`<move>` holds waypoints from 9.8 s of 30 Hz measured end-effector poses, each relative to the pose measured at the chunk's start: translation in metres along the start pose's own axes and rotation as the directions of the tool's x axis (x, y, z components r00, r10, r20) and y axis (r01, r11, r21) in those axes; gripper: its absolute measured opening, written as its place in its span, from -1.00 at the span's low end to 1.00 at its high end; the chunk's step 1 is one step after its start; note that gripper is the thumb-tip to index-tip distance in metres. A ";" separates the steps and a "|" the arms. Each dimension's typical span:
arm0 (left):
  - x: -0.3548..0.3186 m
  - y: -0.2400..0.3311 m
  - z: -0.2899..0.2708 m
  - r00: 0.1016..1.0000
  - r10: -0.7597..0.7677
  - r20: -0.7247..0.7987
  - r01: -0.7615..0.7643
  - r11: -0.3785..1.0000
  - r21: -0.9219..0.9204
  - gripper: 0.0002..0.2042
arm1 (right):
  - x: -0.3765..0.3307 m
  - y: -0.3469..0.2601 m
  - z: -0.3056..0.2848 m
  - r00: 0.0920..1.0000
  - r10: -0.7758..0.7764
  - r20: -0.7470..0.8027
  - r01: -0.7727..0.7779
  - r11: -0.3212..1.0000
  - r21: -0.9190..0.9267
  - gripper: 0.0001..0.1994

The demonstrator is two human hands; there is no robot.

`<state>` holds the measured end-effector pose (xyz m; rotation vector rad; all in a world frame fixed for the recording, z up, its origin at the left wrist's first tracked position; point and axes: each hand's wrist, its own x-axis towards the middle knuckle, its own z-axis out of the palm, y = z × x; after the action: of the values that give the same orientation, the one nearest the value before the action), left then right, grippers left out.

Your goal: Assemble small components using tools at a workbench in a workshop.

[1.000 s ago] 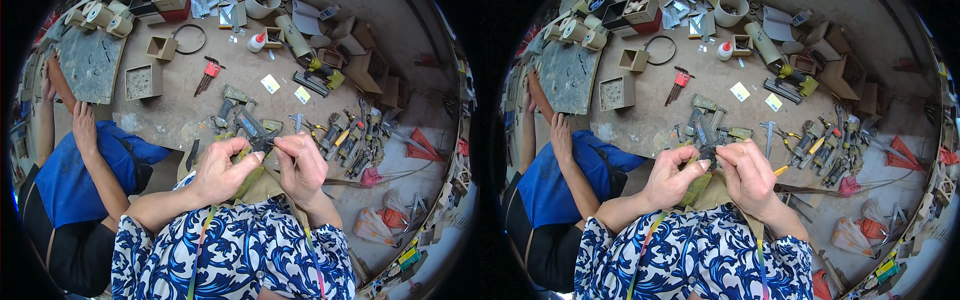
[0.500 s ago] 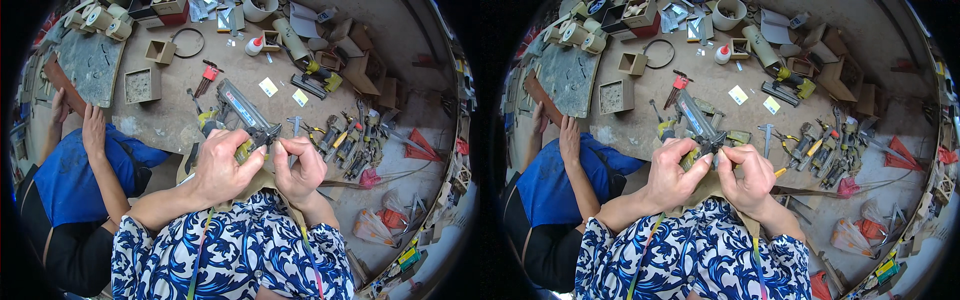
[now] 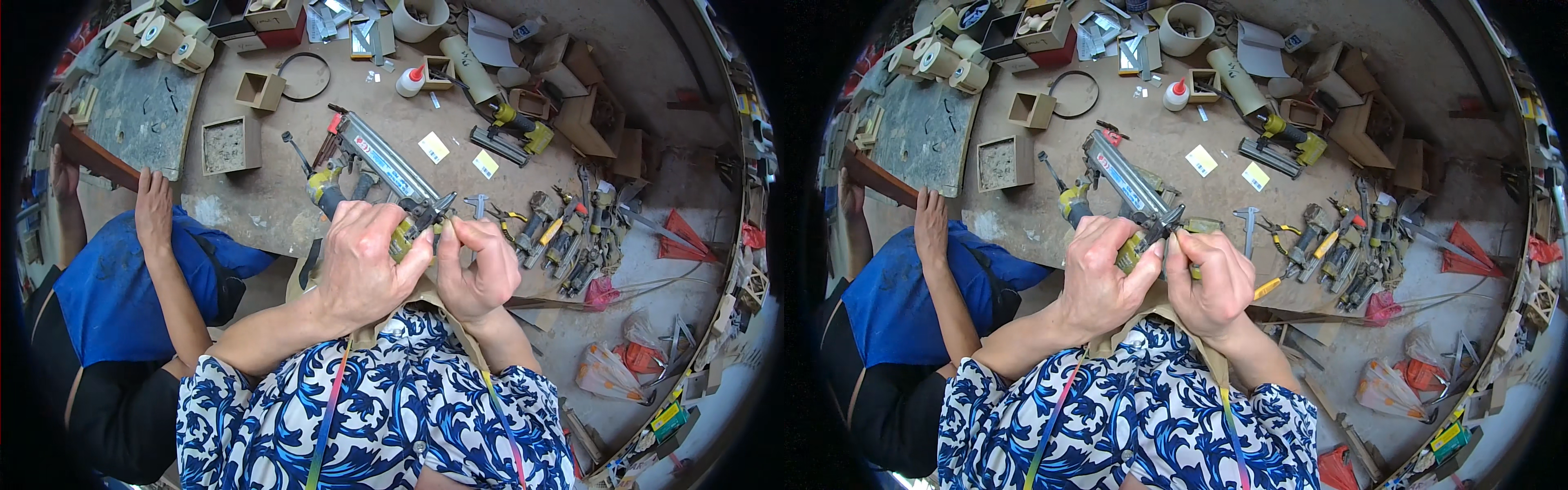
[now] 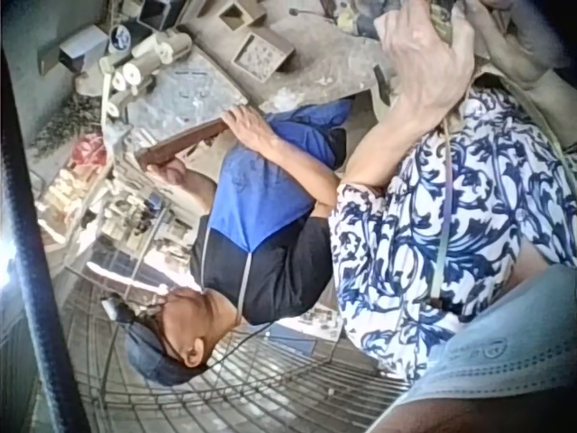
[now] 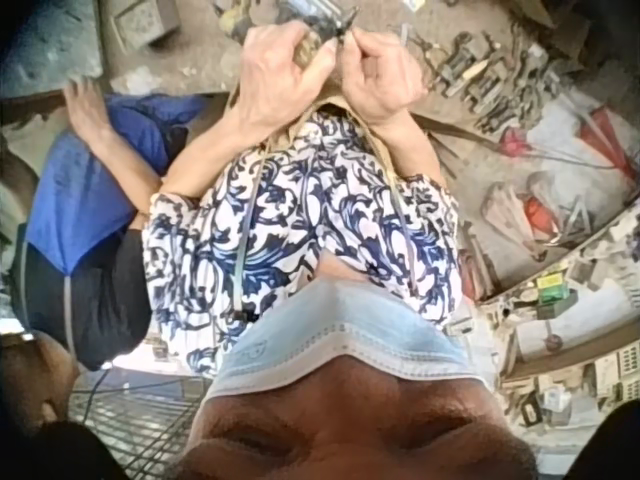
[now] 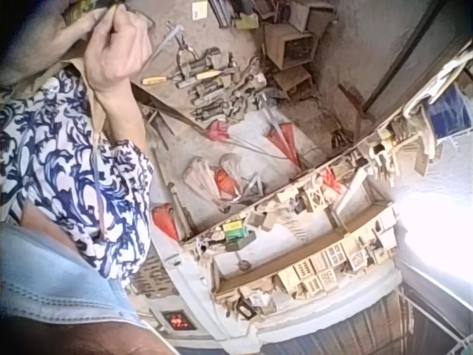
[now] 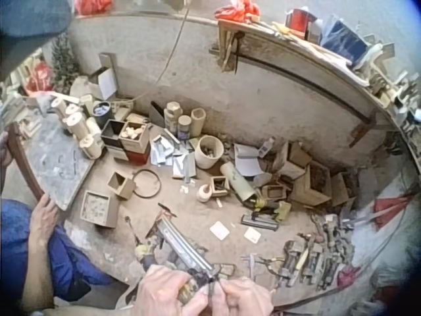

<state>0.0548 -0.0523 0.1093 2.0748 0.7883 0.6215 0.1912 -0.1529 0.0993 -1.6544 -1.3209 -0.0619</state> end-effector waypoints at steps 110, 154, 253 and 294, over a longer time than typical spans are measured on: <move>-0.028 -0.030 -0.026 0.723 -0.186 0.665 0.675 0.392 -0.625 -0.59 | 0.016 0.018 -0.021 0.755 0.417 0.506 -0.590 0.769 0.246 -0.67; -0.035 -0.040 -0.015 0.657 -0.344 0.671 0.753 0.344 -0.560 -0.77 | -0.004 0.051 -0.006 0.622 0.320 0.715 -0.782 0.293 0.550 -0.82; -0.025 -0.020 -0.014 0.974 -0.102 0.203 0.182 0.884 -0.431 -0.75 | 0.022 0.013 -0.025 0.839 0.388 0.382 -0.461 0.880 0.117 -0.80; 0.070 -0.044 -0.035 0.847 0.244 0.472 -0.321 0.943 0.090 -0.54 | 0.019 0.077 -0.027 0.450 0.461 0.765 -0.892 0.265 0.365 -0.80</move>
<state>0.0654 0.0369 0.1027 2.3871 0.2668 0.2012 0.2711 -0.1528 0.0752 -1.3597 -0.5800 1.4542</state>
